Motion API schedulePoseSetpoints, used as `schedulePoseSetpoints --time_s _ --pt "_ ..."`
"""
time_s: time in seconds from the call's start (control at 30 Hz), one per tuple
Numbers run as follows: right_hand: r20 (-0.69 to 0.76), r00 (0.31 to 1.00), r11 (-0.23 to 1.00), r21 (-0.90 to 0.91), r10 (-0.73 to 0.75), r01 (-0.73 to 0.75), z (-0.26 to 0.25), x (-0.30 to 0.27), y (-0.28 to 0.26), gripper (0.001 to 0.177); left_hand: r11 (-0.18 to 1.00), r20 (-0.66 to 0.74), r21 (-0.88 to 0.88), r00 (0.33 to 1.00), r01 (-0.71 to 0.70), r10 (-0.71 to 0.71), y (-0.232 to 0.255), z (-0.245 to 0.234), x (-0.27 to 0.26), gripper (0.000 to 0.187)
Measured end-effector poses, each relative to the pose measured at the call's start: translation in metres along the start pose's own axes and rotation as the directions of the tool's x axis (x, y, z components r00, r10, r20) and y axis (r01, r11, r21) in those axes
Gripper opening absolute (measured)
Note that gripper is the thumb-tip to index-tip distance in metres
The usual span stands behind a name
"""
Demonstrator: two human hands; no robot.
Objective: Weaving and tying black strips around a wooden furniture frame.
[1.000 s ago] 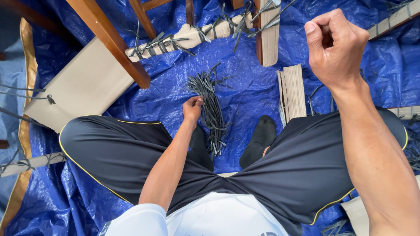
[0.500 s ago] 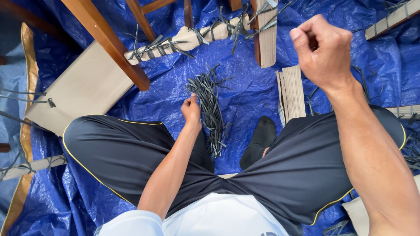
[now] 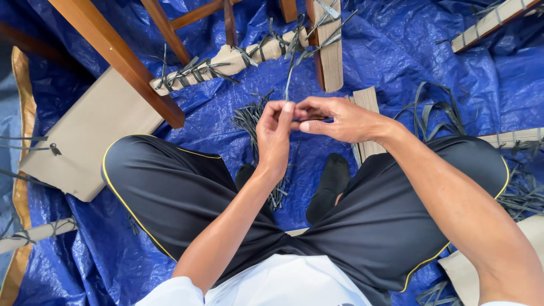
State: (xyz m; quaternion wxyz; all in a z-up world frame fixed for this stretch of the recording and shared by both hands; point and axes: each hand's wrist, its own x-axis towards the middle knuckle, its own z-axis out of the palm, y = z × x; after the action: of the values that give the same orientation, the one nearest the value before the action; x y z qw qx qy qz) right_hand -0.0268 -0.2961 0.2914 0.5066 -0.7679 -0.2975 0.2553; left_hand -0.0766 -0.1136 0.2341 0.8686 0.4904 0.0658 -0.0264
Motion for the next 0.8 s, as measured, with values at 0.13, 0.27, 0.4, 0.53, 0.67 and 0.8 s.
schedulePoseSetpoints --time_s 0.13,0.27,0.4,0.53,0.67,0.8 --pt "-0.008 0.977 0.961 0.185 0.211 -0.206 -0.014 -0.006 0.009 0.029 1.0 0.031 -0.015 0.999 -0.008 0.009 -0.005 0.015 0.026 0.019" --pt "-0.269 0.936 0.97 -0.013 0.229 -0.241 -0.067 -0.028 0.026 0.027 0.994 -0.032 0.079 0.997 0.073 -0.07 -0.02 0.013 0.055 0.021" --pt "-0.699 0.706 0.768 -0.388 0.115 -0.509 -0.139 -0.057 0.073 0.027 0.939 -0.169 0.037 0.929 0.341 -0.33 -0.049 -0.01 0.087 0.02" --pt "-0.769 0.631 0.618 -0.448 0.104 -0.646 -0.167 -0.054 0.143 0.026 0.907 -0.177 0.101 0.905 0.409 -0.388 -0.085 -0.026 0.124 0.021" --pt "-0.611 0.755 0.65 -0.478 0.237 -0.591 -0.151 -0.016 0.16 0.022 0.886 -0.046 0.391 0.967 0.248 -0.251 -0.112 -0.028 0.169 0.029" --pt "-0.448 0.862 0.73 -0.505 0.236 -0.462 -0.123 0.031 0.137 0.029 0.589 0.008 0.808 1.0 0.002 -0.014 -0.117 -0.028 0.195 0.033"
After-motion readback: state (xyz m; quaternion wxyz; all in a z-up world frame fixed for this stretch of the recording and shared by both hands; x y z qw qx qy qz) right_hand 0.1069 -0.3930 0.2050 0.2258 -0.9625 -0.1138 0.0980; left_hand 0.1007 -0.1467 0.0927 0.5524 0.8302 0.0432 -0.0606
